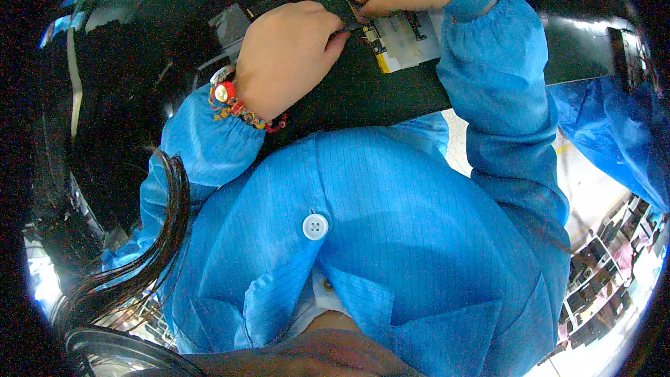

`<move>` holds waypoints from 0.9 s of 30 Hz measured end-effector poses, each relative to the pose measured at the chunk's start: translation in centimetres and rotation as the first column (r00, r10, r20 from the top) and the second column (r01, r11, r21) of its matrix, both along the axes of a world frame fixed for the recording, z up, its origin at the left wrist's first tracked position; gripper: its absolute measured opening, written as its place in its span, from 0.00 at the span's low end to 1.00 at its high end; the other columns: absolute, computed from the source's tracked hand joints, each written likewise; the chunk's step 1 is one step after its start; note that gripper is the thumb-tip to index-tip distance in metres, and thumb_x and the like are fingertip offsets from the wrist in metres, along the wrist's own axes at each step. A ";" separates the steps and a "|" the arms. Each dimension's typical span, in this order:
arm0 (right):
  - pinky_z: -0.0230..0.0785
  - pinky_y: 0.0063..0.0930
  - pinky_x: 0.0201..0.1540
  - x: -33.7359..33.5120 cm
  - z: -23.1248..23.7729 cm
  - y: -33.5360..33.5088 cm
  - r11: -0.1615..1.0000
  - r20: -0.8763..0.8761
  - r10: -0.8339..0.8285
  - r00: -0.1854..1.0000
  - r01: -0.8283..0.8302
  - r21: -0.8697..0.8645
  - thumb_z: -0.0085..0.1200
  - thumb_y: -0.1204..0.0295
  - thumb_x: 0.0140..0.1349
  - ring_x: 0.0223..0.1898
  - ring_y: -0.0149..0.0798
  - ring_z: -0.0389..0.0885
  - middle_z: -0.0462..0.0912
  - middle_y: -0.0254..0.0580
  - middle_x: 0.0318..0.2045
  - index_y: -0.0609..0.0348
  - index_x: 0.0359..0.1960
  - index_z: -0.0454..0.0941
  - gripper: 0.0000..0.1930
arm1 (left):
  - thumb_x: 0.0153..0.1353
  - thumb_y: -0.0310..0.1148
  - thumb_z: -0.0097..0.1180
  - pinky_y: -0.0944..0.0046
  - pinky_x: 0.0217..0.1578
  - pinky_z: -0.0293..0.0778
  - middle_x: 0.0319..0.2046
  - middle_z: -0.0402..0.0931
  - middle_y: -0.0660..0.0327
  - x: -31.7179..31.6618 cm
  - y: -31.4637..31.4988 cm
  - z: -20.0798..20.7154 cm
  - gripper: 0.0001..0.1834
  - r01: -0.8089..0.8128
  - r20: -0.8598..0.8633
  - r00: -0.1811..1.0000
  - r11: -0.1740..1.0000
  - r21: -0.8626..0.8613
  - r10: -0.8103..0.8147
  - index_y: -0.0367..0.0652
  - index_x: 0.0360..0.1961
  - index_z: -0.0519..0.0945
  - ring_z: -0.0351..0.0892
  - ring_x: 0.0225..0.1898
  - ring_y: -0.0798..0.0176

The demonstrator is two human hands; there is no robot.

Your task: Testing a tablet screen's display and touch response at a factory workbench.

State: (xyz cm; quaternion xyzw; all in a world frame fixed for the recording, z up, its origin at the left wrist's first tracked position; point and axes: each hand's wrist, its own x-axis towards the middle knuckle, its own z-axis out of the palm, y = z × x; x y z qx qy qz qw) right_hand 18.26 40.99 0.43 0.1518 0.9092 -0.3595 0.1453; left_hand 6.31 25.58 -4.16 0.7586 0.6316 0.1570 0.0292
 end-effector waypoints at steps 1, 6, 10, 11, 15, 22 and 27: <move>0.64 0.33 0.26 0.0 0.0 0.0 1.000 0.013 -0.003 1.000 0.003 0.008 0.59 0.71 0.46 0.22 0.38 0.73 0.74 0.42 0.18 0.61 0.23 0.74 0.09 | 0.50 0.35 0.55 0.56 0.31 0.74 0.24 0.75 0.57 -0.1 0.0 -0.1 0.08 0.003 0.005 1.000 1.000 -0.001 -0.003 0.41 0.23 0.79 0.77 0.30 0.53; 0.64 0.34 0.27 0.2 -0.3 0.0 0.999 -0.022 0.011 1.000 -0.010 0.040 0.58 0.71 0.45 0.23 0.42 0.74 0.75 0.44 0.19 0.61 0.23 0.73 0.08 | 0.51 0.35 0.55 0.56 0.32 0.74 0.24 0.75 0.57 0.2 0.1 0.2 0.09 -0.004 -0.003 1.000 1.000 0.011 0.004 0.41 0.23 0.78 0.77 0.30 0.53; 0.65 0.35 0.28 -0.3 -0.5 -0.4 0.992 -0.029 0.019 0.999 -0.015 0.129 0.57 0.72 0.44 0.25 0.46 0.75 0.76 0.48 0.21 0.62 0.24 0.74 0.07 | 0.51 0.37 0.57 0.57 0.39 0.72 0.30 0.76 0.55 -0.6 0.1 0.7 0.11 0.045 0.090 0.995 0.998 -0.038 -0.041 0.40 0.30 0.79 0.76 0.36 0.52; 0.65 0.35 0.28 -0.2 -0.1 -0.3 0.991 -0.034 0.018 0.999 -0.013 0.133 0.57 0.72 0.44 0.25 0.46 0.75 0.76 0.48 0.21 0.62 0.24 0.74 0.07 | 0.51 0.37 0.57 0.57 0.39 0.72 0.30 0.76 0.55 -1.0 0.0 1.4 0.11 0.045 0.084 0.996 0.998 -0.035 -0.042 0.40 0.30 0.79 0.76 0.36 0.52; 0.67 0.35 0.30 0.4 1.1 0.4 0.997 -0.086 -0.069 0.994 0.066 -0.035 0.59 0.68 0.47 0.27 0.46 0.76 0.78 0.47 0.24 0.63 0.29 0.75 0.12 | 0.53 0.42 0.59 0.58 0.52 0.66 0.46 0.73 0.53 -4.7 -0.3 5.7 0.22 0.019 0.014 1.000 1.000 0.004 -0.019 0.42 0.47 0.76 0.71 0.50 0.50; 0.67 0.33 0.38 -1.6 -1.9 -0.6 0.980 -0.387 -0.094 0.917 0.154 0.127 0.61 0.59 0.50 0.36 0.43 0.75 0.75 0.47 0.31 0.61 0.33 0.79 0.17 | 0.50 0.51 0.61 0.55 0.49 0.67 0.45 0.72 0.47 -11.4 -4.1 2.8 0.34 -0.344 -0.055 0.939 0.934 -0.100 0.340 0.37 0.51 0.72 0.72 0.47 0.46; 0.66 0.29 0.31 0.1 0.0 0.6 0.988 -0.239 -0.126 0.963 0.100 -0.119 0.60 0.61 0.53 0.29 0.35 0.76 0.78 0.42 0.25 0.62 0.30 0.79 0.15 | 0.50 0.52 0.60 0.55 0.45 0.69 0.39 0.74 0.47 -8.4 -4.2 4.0 0.34 -0.341 -0.016 0.939 0.923 -0.178 0.343 0.35 0.50 0.73 0.73 0.42 0.46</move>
